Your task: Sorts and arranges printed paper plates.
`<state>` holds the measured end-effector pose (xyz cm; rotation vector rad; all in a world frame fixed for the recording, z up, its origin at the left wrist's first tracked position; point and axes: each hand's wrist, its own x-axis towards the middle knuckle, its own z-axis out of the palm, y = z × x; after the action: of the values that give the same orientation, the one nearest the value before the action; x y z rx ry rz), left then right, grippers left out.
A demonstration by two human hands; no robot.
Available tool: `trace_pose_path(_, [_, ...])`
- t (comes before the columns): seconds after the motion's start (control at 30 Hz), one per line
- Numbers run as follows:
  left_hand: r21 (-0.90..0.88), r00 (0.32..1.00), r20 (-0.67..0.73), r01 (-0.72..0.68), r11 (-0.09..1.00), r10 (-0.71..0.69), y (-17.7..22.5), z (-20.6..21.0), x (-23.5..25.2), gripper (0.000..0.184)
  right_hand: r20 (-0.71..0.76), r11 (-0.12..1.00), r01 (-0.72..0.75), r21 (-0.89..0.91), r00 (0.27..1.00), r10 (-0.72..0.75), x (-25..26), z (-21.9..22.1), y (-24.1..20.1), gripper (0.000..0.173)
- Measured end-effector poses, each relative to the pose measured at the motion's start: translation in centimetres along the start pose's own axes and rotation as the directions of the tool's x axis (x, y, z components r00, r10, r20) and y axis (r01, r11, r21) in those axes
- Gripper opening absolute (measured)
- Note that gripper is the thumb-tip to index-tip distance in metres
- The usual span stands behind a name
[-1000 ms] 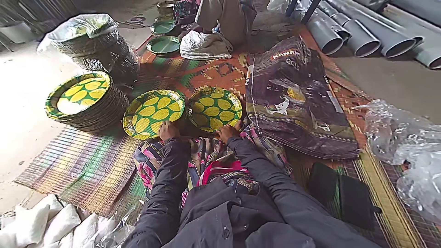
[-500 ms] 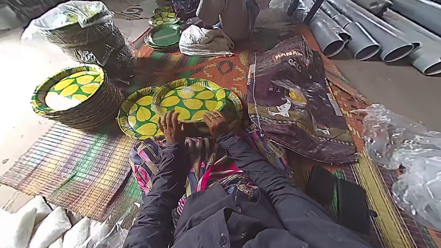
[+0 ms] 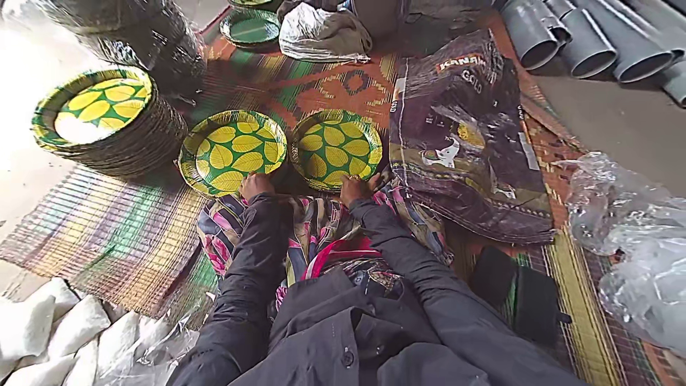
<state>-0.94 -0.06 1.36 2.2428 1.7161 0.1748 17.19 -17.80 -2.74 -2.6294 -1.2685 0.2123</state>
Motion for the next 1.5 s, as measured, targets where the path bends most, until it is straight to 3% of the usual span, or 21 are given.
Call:
trace_pose_path(0.07, [-0.022,0.968,-0.205,-0.153,0.988,0.145,-0.3,0.3,-1.0,0.029,-0.297,0.984,0.180,0.019,0.940,-0.166,-0.3,1.3,0.3,0.052])
trace_pose_path(0.1, [-0.048,0.875,-0.376,-0.347,0.937,0.305,-0.6,0.6,-1.5,0.025,-0.430,0.957,0.289,0.002,0.865,-0.260,-0.4,1.2,0.0,0.059])
trace_pose_path(0.2, [0.142,0.306,-0.726,-0.809,0.570,0.615,-0.6,2.1,-1.7,0.015,-0.627,0.840,0.524,-0.143,0.608,-0.486,-0.1,-1.9,-3.1,0.066])
trace_pose_path(0.23, [0.181,0.200,-0.734,-0.864,0.470,0.649,-0.2,2.4,-2.3,0.016,-0.627,0.799,0.577,-0.170,0.563,-0.539,0.1,-2.9,-4.0,0.056])
trace_pose_path(0.3, [0.183,0.136,-0.746,-0.900,0.396,0.652,0.7,2.7,-3.7,0.018,-0.632,0.734,0.643,-0.219,0.480,-0.609,1.2,-4.1,-5.0,0.031])
trace_pose_path(0.37, [0.160,0.208,-0.781,-0.846,0.509,0.590,0.7,2.5,-3.7,0.020,-0.601,0.745,0.643,-0.177,0.529,-0.599,1.8,-4.6,-4.9,0.023])
trace_pose_path(0.43, [0.066,0.463,-0.729,-0.685,0.725,0.504,0.5,1.4,-3.0,0.040,-0.635,0.821,0.556,-0.134,0.588,-0.501,2.7,-4.6,-4.1,0.027])
trace_pose_path(0.5, [-0.075,0.797,-0.484,-0.450,0.890,0.362,0.0,0.1,-2.0,0.063,-0.586,0.903,0.423,-0.082,0.712,-0.387,3.5,-3.8,-2.8,0.033])
trace_pose_path(0.57, [-0.047,0.976,-0.113,-0.194,0.980,0.187,-0.1,-0.5,-0.5,0.057,-0.378,0.965,0.260,-0.046,0.889,-0.257,3.8,-2.3,-1.6,0.037])
trace_pose_path(0.67, [0.072,0.984,0.162,-0.087,0.994,0.074,1.0,-0.3,0.1,0.034,0.150,0.993,0.078,-0.088,0.987,-0.065,3.7,-0.1,-0.4,0.045])
trace_pose_path(0.77, [0.021,0.988,0.134,-0.082,0.996,0.078,1.1,0.0,0.1,0.028,0.287,0.993,0.103,-0.060,0.954,-0.082,4.2,0.5,-0.1,0.051])
trace_pose_path(0.9, [-0.138,0.997,0.075,-0.019,0.990,0.029,-0.2,-0.4,0.3,0.028,0.193,0.986,0.145,0.088,0.968,-0.159,3.8,-1.6,-1.1,0.065])
trace_pose_path(0.97, [-0.197,0.975,-0.189,-0.155,0.968,0.118,-0.7,-0.3,-0.7,0.026,-0.040,0.963,0.240,0.119,0.971,-0.237,3.1,-3.1,-2.8,0.077])
trace_pose_path(1.03, [-0.089,0.691,-0.636,-0.510,0.856,0.345,-0.9,0.9,-1.3,0.018,-0.301,0.900,0.433,0.038,0.864,-0.403,3.2,-3.9,-4.6,0.091])
trace_pose_path(1.1, [0.104,0.334,-0.796,-0.747,0.657,0.506,-0.3,1.8,-1.2,0.016,-0.416,0.789,0.610,-0.079,0.699,-0.582,3.9,-4.6,-6.2,0.088])
trace_pose_path(1.13, [0.157,0.236,-0.802,-0.803,0.575,0.549,-0.1,2.4,-1.4,0.016,-0.420,0.730,0.679,-0.084,0.640,-0.644,4.0,-5.1,-6.9,0.072])
trace_pose_path(1.2, [0.151,0.177,-0.808,-0.860,0.488,0.562,0.5,3.0,-2.0,0.016,-0.442,0.647,0.750,-0.140,0.537,-0.718,4.5,-5.3,-7.4,0.030])
trace_pose_path(1.27, [0.059,0.277,-0.809,-0.839,0.541,0.518,0.2,2.7,-2.4,0.019,-0.499,0.682,0.714,-0.158,0.538,-0.679,4.6,-4.9,-7.1,0.023])
trace_pose_path(1.33, [-0.078,0.520,-0.729,-0.709,0.701,0.445,-0.1,1.6,-2.3,0.045,-0.564,0.802,0.578,-0.150,0.617,-0.549,4.8,-4.6,-6.2,0.026])
trace_pose_path(1.43, [-0.250,0.879,-0.428,-0.338,0.907,0.210,-0.2,0.2,-1.8,0.078,-0.485,0.933,0.342,-0.111,0.801,-0.351,5.3,-3.4,-3.7,0.034])
trace_pose_path(1.5, [-0.136,0.990,-0.117,-0.088,0.987,0.073,-0.2,0.1,-0.9,0.077,-0.265,0.971,0.208,-0.119,0.936,-0.233,5.5,-2.2,-2.1,0.037])
